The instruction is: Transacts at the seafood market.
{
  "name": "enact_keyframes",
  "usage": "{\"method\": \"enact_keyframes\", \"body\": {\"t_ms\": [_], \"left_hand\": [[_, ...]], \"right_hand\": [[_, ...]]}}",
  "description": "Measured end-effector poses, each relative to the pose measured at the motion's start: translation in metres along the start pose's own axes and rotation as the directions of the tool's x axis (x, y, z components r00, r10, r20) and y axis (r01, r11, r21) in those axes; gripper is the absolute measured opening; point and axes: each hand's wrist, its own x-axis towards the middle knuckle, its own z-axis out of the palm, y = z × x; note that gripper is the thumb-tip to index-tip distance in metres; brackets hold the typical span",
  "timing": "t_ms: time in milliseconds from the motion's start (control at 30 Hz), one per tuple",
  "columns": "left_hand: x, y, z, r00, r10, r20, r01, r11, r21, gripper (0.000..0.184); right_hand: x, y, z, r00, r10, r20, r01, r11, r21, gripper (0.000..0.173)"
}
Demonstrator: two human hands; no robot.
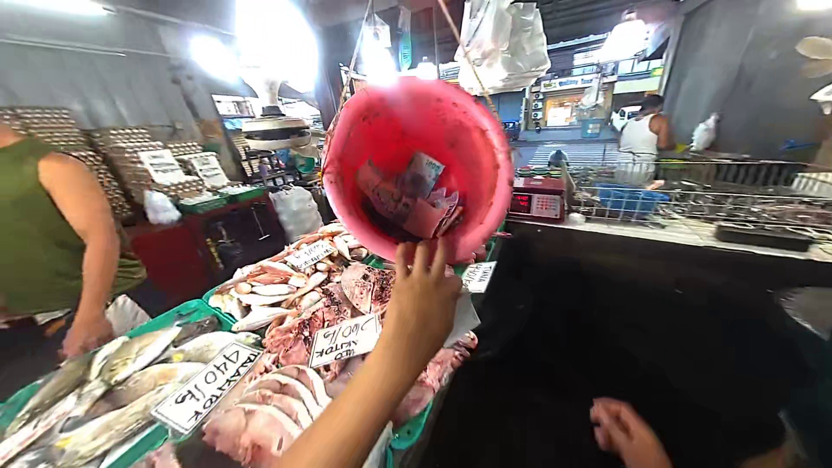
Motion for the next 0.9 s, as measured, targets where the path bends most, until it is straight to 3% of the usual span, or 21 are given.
{"method": "enact_keyframes", "body": {"t_ms": [33,67,167,233,267,367,433,533,600,667,800,900], "left_hand": [[0.005,0.000,0.015,0.998,-0.010,-0.061,0.012,0.999,0.035,0.016],[0.009,-0.001,0.028,0.992,-0.011,-0.129,0.019,0.998,0.063,0.012],[0.030,-0.009,0.052,0.932,-0.009,-0.364,0.074,0.983,0.166,0.012],[0.039,-0.012,0.062,0.905,-0.022,-0.426,0.124,0.969,0.213,0.017],[0.041,-0.014,0.067,0.903,-0.024,-0.429,0.133,0.965,0.225,0.018],[0.047,-0.022,0.090,0.893,-0.038,-0.449,0.180,0.944,0.277,0.019],[0.050,-0.027,0.103,0.896,-0.081,-0.437,0.245,0.911,0.332,0.022],[0.057,-0.035,0.112,0.905,-0.119,-0.408,0.299,0.861,0.411,0.027],[0.062,-0.037,0.114,0.914,-0.148,-0.377,0.317,0.841,0.438,0.028],[0.067,-0.038,0.117,0.916,-0.171,-0.362,0.333,0.827,0.453,0.027],[0.069,-0.038,0.120,0.929,-0.187,-0.319,0.340,0.774,0.535,0.030],[0.070,-0.038,0.117,0.934,-0.212,-0.289,0.348,0.731,0.587,0.032]], "right_hand": [[0.040,-0.042,0.001,0.977,-0.205,-0.062,0.206,0.978,0.018,0.031],[0.071,-0.084,0.001,0.906,-0.407,-0.120,0.410,0.912,0.006,0.028],[0.135,-0.217,0.006,0.568,-0.802,-0.185,0.811,0.584,-0.045,0.019],[0.161,-0.286,0.021,0.357,-0.927,-0.116,0.926,0.368,-0.085,0.020],[0.173,-0.313,0.033,0.286,-0.956,-0.059,0.950,0.291,-0.111,0.018],[0.210,-0.374,0.073,0.169,-0.964,0.203,0.959,0.114,-0.258,0.021],[0.238,-0.399,0.099,0.235,-0.880,0.413,0.941,0.100,-0.323,0.020],[0.281,-0.432,0.130,0.426,-0.592,0.684,0.895,0.167,-0.413,0.019],[0.307,-0.452,0.150,0.540,-0.327,0.776,0.838,0.124,-0.531,0.025],[0.325,-0.464,0.170,0.604,-0.137,0.785,0.796,0.051,-0.603,0.023],[0.328,-0.467,0.205,0.628,0.115,0.770,0.776,-0.013,-0.631,0.024],[0.334,-0.463,0.225,0.598,0.099,0.795,0.799,0.007,-0.601,0.027]]}}
